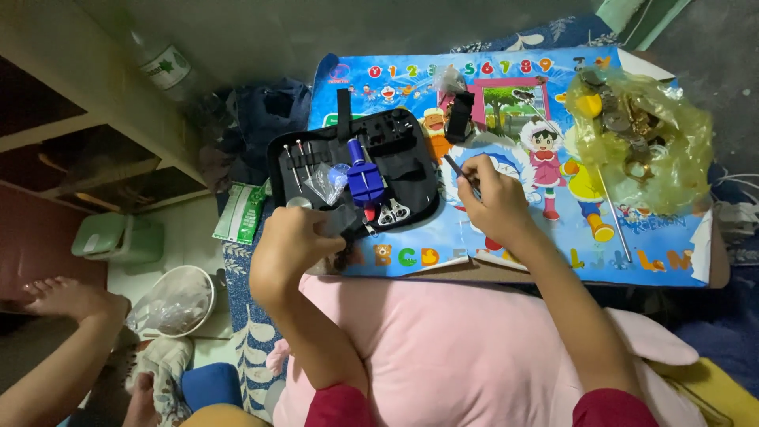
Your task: Removing pins from a metal watch band using a pin pusher tool to adjust the band size.
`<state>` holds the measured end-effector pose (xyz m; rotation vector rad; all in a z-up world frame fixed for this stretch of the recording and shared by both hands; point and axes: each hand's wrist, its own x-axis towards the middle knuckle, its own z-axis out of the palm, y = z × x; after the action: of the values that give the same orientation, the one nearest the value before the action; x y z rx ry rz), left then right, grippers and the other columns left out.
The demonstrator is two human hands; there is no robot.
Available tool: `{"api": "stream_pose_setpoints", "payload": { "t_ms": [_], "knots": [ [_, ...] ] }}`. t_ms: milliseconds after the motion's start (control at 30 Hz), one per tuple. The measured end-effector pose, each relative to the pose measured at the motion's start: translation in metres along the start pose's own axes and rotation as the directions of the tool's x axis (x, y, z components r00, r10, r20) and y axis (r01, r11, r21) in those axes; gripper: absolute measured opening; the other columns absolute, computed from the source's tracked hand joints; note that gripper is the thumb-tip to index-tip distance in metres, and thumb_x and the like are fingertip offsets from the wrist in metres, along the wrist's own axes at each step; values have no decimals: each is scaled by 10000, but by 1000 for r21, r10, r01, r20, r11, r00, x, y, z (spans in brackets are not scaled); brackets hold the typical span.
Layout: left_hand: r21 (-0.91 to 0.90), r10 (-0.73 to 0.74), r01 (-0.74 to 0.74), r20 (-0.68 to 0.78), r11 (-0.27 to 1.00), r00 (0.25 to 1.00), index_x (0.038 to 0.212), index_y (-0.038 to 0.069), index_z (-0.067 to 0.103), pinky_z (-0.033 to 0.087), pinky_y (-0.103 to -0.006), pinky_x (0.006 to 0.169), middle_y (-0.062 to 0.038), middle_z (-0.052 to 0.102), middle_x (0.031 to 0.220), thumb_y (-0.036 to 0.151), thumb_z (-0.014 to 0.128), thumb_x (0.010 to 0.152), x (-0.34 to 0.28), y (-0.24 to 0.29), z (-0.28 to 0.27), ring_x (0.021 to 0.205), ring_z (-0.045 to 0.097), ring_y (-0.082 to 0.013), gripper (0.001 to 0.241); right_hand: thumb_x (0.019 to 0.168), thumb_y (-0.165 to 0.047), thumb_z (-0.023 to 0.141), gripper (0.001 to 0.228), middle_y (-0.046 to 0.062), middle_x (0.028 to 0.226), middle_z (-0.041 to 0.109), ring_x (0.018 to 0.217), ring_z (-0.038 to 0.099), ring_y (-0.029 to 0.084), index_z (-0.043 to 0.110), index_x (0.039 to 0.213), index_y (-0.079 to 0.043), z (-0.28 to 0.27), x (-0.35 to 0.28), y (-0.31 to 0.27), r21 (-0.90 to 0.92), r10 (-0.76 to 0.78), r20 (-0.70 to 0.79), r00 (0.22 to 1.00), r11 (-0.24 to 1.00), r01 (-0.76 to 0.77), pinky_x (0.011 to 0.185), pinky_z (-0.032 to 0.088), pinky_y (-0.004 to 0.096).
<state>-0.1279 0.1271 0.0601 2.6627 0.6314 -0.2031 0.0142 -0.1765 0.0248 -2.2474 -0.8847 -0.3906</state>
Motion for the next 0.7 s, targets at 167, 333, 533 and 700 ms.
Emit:
{"api": "stream_pose_setpoints", "payload": {
  "t_ms": [167,333,533,700],
  "knots": [
    [-56,26,-27,-14,998,1000,609,131,677,472,-332,529,-69,548,535,449,838,604,14,-6,18,529,531,-222,357,1016,-135,611,80,96,759,735,672,732,306,550,1067,-128,3,-3,-3,8,21,31,999,1000,-22,678,584,434],
    [-57,-15,14,-5,998,1000,750,105,772,494,-349,531,-85,591,572,452,822,647,19,-11,22,545,570,-237,365,1009,-158,616,105,123,765,737,700,740,336,542,1078,-131,8,-10,-16,31,18,83,996,999,-21,670,583,456],
    [-37,-3,3,-8,999,1000,857,131,823,506,-342,537,-99,660,626,534,842,663,20,-12,16,570,631,-254,447,954,-178,623,164,94,870,735,761,749,320,575,1108,-151,41,-30,-42,120,-141,202,969,986,118,665,598,414],
    [34,-26,27,-14,999,1000,820,182,813,510,-343,531,-63,665,622,591,836,658,3,7,-16,584,650,-253,441,856,-227,707,384,183,1156,608,666,705,469,563,1178,-77,28,-18,-104,166,-325,415,850,946,280,634,597,598]
  ]
}}
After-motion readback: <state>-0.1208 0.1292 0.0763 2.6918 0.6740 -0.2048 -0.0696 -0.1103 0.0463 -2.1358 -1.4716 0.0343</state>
